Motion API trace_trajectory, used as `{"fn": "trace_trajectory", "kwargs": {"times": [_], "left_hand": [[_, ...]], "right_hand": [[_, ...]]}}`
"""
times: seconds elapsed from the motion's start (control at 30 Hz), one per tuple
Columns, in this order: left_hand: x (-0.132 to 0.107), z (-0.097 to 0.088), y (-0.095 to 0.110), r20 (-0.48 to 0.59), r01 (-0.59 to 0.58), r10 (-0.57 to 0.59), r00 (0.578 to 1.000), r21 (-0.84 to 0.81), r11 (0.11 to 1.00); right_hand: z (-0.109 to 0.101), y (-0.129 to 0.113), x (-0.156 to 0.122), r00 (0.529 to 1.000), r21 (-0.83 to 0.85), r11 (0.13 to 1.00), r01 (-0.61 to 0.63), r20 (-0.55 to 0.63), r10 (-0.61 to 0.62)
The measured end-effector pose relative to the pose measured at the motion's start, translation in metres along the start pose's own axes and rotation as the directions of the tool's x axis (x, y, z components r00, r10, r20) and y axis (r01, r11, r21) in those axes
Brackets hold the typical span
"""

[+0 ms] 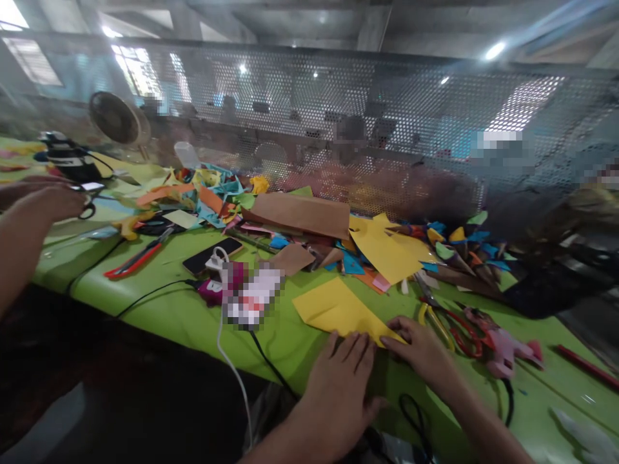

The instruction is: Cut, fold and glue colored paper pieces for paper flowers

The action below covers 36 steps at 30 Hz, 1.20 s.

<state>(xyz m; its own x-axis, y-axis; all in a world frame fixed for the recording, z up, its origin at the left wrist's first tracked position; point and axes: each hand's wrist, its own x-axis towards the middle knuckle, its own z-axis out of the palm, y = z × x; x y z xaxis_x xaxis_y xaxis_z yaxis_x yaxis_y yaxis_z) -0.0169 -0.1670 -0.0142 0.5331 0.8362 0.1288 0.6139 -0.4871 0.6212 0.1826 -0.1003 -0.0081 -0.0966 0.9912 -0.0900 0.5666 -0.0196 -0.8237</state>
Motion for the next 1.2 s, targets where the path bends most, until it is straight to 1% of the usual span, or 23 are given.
{"fn": "trace_trajectory", "kwargs": {"times": [0.1, 0.17, 0.3, 0.4, 0.43, 0.5, 0.53, 0.6, 0.67, 0.7, 0.73, 0.8, 0.93, 1.1, 1.2], "left_hand": [[0.001, 0.000, -0.003, -0.009, -0.017, 0.017, 1.000, 0.022, 1.000], [0.001, 0.001, -0.005, -0.010, -0.021, 0.021, 1.000, 0.048, 0.999], [0.004, 0.000, -0.007, 0.049, -0.009, 0.002, 0.999, 0.133, 0.991], [0.005, -0.001, -0.007, 0.071, -0.005, -0.009, 0.997, 0.189, 0.982], [0.006, -0.001, -0.006, 0.075, -0.003, -0.012, 0.997, 0.202, 0.979], [0.007, 0.000, -0.006, 0.084, -0.006, -0.013, 0.996, 0.222, 0.975], [0.007, 0.000, -0.006, 0.087, -0.009, -0.011, 0.996, 0.227, 0.974], [0.007, 0.000, -0.006, 0.085, -0.013, -0.007, 0.996, 0.231, 0.973], [0.008, 0.000, -0.007, 0.079, -0.008, -0.011, 0.997, 0.226, 0.974], [0.007, -0.001, -0.008, 0.074, -0.005, -0.011, 0.997, 0.220, 0.975], [0.007, -0.001, -0.009, 0.069, -0.008, -0.007, 0.998, 0.211, 0.977], [0.006, -0.002, -0.012, 0.059, -0.028, 0.017, 0.998, 0.188, 0.982], [0.002, -0.004, -0.018, 0.016, -0.048, 0.046, 0.999, 0.148, 0.988], [-0.005, -0.009, -0.025, -0.039, 0.010, -0.005, 0.999, 0.133, 0.991], [-0.011, -0.016, -0.030, -0.076, 0.058, -0.049, 0.996, 0.131, 0.990]], "right_hand": [[0.002, 0.000, -0.002, 0.999, -0.054, 0.999, 0.003, -0.034, -0.005], [0.002, -0.001, -0.002, 0.999, -0.138, 0.990, 0.016, -0.039, -0.022], [-0.004, 0.004, -0.005, 0.991, -0.367, 0.929, 0.048, -0.096, -0.089], [-0.010, 0.011, -0.012, 0.985, -0.454, 0.889, 0.062, -0.119, -0.129], [-0.011, 0.013, -0.017, 0.976, -0.483, 0.871, 0.088, -0.132, -0.172], [-0.011, 0.013, -0.029, 0.937, -0.558, 0.808, 0.191, -0.142, -0.320], [-0.010, 0.013, -0.035, 0.907, -0.596, 0.759, 0.262, -0.118, -0.405], [-0.004, 0.013, -0.047, 0.844, -0.646, 0.645, 0.408, -0.002, -0.537], [0.003, 0.016, -0.055, 0.797, -0.662, 0.550, 0.510, 0.123, -0.591], [0.007, 0.019, -0.058, 0.781, -0.667, 0.516, 0.538, 0.162, -0.604], [0.010, 0.023, -0.060, 0.769, -0.675, 0.492, 0.550, 0.180, -0.613], [0.015, 0.032, -0.060, 0.752, -0.697, 0.457, 0.553, 0.181, -0.634], [0.013, 0.046, -0.056, 0.703, -0.733, 0.366, 0.574, 0.212, -0.678], [0.003, 0.056, -0.049, 0.644, -0.750, 0.240, 0.616, 0.304, -0.702], [-0.002, 0.063, -0.044, 0.641, -0.748, 0.204, 0.632, 0.356, -0.680]]}}
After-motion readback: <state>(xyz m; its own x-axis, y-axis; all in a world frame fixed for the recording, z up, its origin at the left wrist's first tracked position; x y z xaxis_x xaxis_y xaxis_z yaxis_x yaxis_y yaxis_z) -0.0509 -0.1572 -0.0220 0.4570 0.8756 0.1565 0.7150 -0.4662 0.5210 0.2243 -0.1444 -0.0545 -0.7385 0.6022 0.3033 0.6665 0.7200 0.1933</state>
